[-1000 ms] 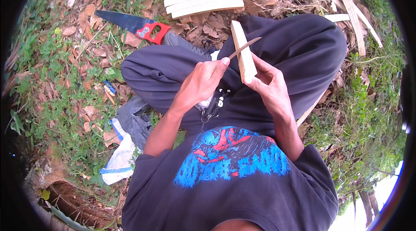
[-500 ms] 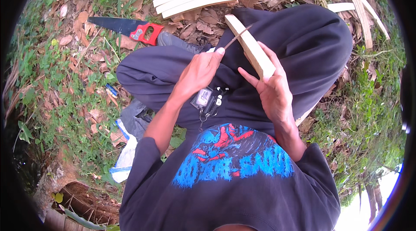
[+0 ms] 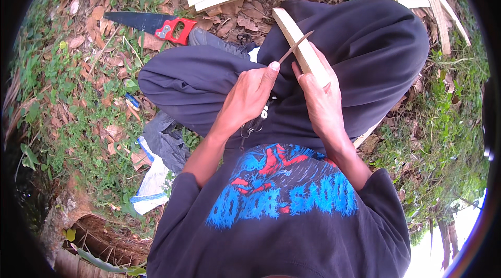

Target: The person sits on the ground and uses a red hand saw to cut a piece of wood into smaller strips. After cutting, the person arranges the resulting wood pieces into a neat stack on the ground.

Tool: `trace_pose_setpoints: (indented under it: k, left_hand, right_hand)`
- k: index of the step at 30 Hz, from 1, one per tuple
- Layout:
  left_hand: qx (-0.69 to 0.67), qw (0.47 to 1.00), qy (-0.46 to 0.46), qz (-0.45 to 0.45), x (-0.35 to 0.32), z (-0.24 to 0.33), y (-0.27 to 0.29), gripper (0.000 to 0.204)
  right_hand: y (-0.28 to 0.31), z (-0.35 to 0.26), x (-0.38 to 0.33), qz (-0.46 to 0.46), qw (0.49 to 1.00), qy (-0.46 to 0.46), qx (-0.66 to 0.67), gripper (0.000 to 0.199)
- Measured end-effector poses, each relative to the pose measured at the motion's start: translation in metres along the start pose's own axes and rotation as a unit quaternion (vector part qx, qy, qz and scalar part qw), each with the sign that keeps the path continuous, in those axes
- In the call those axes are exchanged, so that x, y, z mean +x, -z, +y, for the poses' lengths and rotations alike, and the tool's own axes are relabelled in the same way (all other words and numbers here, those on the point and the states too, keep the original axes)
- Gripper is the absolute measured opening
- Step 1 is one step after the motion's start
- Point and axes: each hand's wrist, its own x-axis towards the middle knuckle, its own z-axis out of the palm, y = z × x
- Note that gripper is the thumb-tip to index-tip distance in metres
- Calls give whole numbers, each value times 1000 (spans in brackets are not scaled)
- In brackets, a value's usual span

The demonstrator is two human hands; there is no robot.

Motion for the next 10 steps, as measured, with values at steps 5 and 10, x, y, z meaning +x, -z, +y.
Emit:
trace_pose_setpoints:
  k: [5,10]
  left_hand:
    - [64,998,12,23,6,23,3,65]
    - [113,990,-56,69,31,14,-3,65]
  right_hand:
    - [-1,-3,2,1,1000,15,10,56]
    - [-4,3,1,-16,999,30,-5,61]
